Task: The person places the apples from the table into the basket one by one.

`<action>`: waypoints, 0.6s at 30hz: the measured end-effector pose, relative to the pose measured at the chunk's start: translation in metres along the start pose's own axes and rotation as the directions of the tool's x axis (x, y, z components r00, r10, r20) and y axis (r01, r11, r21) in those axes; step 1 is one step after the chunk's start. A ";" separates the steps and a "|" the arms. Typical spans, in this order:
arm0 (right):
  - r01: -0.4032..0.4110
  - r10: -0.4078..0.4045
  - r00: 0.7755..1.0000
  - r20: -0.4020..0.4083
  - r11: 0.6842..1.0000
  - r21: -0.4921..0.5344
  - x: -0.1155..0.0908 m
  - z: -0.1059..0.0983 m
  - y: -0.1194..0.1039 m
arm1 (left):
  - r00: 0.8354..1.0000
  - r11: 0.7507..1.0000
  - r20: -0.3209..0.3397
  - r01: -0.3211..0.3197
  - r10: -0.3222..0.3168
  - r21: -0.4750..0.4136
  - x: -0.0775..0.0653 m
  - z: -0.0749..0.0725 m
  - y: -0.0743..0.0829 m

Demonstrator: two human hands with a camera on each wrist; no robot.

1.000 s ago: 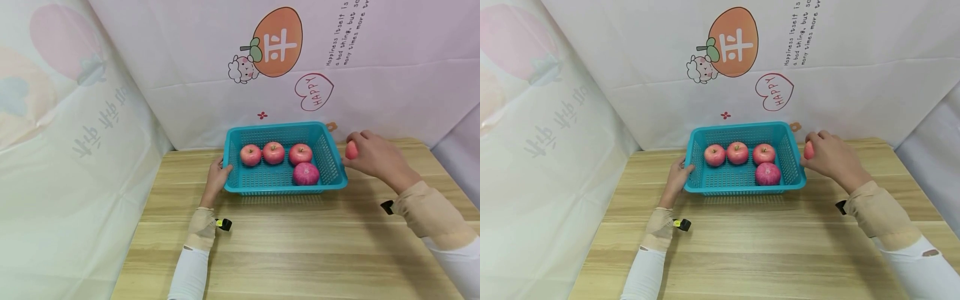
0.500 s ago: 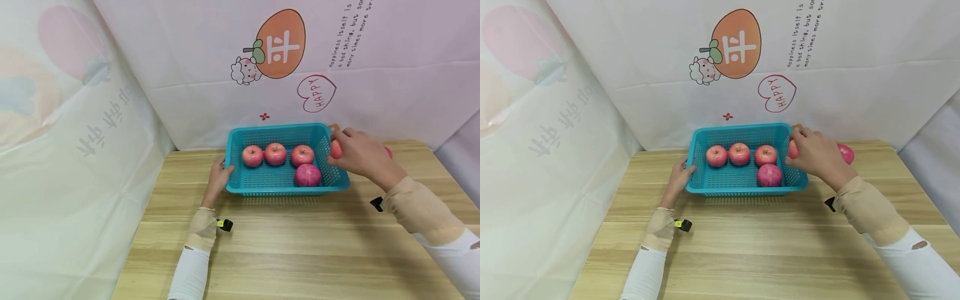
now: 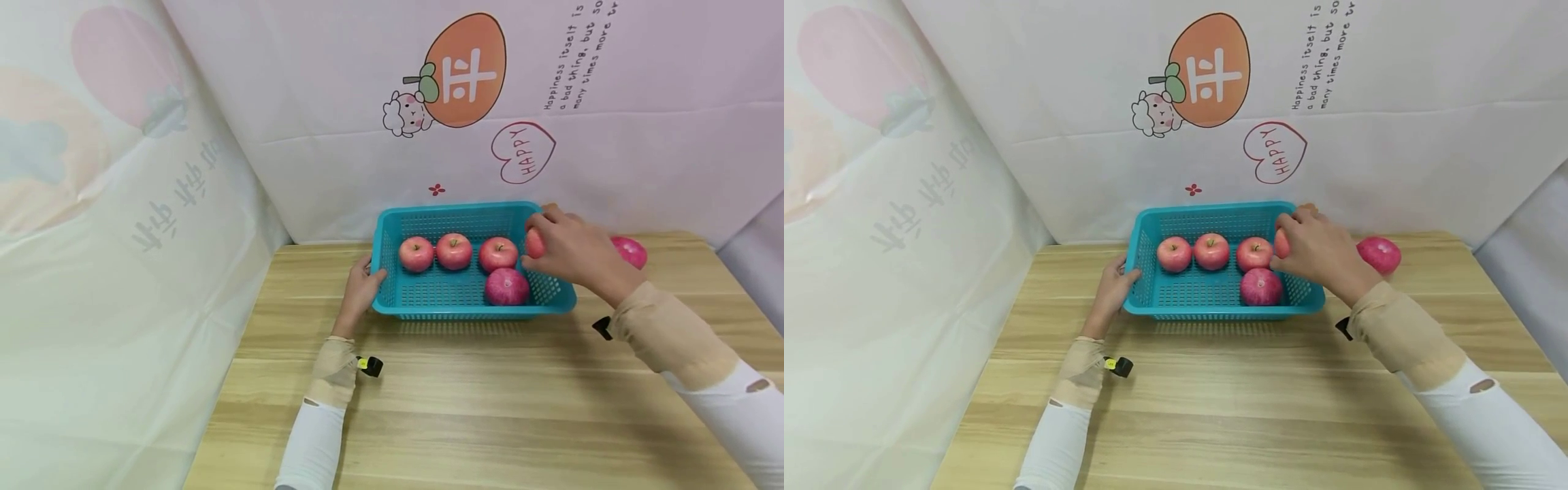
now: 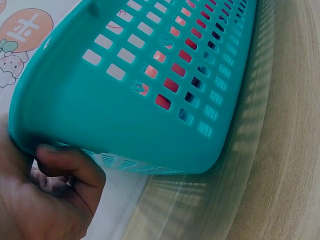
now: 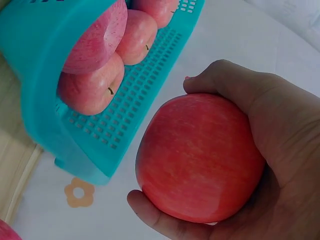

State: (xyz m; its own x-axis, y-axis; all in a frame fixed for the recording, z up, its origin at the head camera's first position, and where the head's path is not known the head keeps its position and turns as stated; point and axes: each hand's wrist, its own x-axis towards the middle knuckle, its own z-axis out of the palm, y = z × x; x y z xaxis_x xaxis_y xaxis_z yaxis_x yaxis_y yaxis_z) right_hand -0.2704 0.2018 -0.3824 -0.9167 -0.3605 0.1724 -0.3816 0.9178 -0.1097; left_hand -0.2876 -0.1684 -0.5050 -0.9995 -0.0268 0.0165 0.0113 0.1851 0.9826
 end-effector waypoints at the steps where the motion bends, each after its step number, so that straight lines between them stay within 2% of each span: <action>1: 0.003 -0.003 1.000 -0.004 1.000 -0.004 0.001 0.001 -0.001 | 1.000 1.000 -0.002 0.003 -0.003 -0.003 0.000 0.000 0.000; 8: 0.032 -0.032 0.999 -0.024 0.999 -0.001 0.011 0.008 -0.005 | 1.000 1.000 0.004 0.018 -0.018 0.004 0.001 0.000 -0.001; 18: 0.030 -0.030 0.999 0.033 0.999 0.012 0.023 0.016 -0.009 | 0.999 0.999 0.018 0.033 -0.033 -0.009 0.000 -0.003 0.002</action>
State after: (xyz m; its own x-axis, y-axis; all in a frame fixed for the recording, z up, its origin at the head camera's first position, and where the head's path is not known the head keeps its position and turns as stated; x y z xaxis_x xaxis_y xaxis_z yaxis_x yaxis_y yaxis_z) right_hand -0.2899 0.1832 -0.3927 -0.9082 -0.3932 0.1436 -0.4101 0.9046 -0.1163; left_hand -0.2874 -0.1712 -0.5024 -0.9997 -0.0154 -0.0195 -0.0219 0.1755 0.9842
